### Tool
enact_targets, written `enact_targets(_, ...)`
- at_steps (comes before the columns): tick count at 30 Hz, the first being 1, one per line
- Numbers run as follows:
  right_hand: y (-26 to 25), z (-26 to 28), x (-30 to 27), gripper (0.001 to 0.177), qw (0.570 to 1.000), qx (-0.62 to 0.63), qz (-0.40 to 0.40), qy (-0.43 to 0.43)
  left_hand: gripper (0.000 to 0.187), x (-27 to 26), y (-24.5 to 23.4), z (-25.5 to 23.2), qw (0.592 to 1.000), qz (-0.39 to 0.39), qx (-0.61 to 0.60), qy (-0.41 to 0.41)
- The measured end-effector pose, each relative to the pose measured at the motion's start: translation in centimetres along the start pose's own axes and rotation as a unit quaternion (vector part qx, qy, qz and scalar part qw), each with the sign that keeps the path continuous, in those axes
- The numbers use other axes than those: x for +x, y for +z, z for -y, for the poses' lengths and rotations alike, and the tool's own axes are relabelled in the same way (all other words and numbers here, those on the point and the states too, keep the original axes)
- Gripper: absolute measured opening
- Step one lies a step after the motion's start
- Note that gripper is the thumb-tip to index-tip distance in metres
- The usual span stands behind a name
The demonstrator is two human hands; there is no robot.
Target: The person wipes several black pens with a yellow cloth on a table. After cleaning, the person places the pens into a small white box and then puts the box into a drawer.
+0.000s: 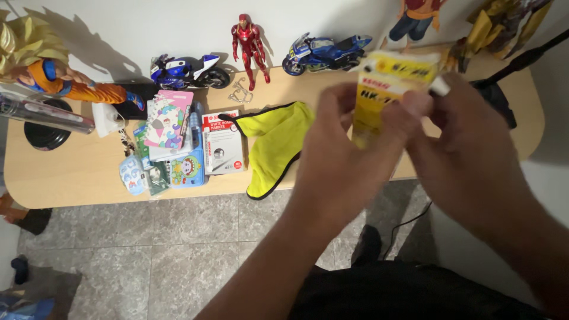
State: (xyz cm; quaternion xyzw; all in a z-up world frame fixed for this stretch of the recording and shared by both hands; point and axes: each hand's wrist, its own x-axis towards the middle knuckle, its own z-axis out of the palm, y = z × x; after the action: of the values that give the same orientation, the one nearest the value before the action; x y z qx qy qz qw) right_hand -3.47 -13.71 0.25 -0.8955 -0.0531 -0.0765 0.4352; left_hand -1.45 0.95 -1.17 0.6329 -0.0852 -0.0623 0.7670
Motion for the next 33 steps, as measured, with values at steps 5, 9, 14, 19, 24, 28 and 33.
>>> enact_targets(5,0.9,-0.2,-0.4,0.035,0.996,-0.033,-0.002,0.083,0.056,-0.7,0.4,0.1,0.992,-0.005,0.117,0.042)
enact_targets(9,0.2,-0.3,-0.4,0.055,0.997,0.042,0.016,-0.057,0.059,-0.2,0.0,0.3,0.983,-0.041,0.157,0.090)
enact_targets(14,-0.1,0.3,-1.4,0.041,0.992,0.103,-0.029,-0.065,0.063,-0.3,-0.7,-0.4,0.962,-0.030,0.194,0.188)
enact_targets(19,-0.2,0.1,-1.8,0.020,0.979,0.173,-0.088,-0.052,0.071,-0.5,-0.7,-0.8,0.976,0.000,0.181,0.118)
enact_targets(24,-1.4,0.1,-1.5,0.020,0.986,0.120,-0.048,-0.107,0.066,-0.7,-0.5,-0.4,0.973,0.014,0.202,0.107)
enact_targets(28,-2.0,0.6,-1.4,0.020,0.990,0.061,-0.044,-0.120,0.062,-1.0,-0.5,-0.1,0.953,0.017,0.228,0.198)
enact_targets(33,-2.9,-0.4,-0.7,0.016,0.981,-0.060,-0.043,-0.178,0.068,-1.0,-0.3,-0.2,0.956,0.014,0.232,0.182)
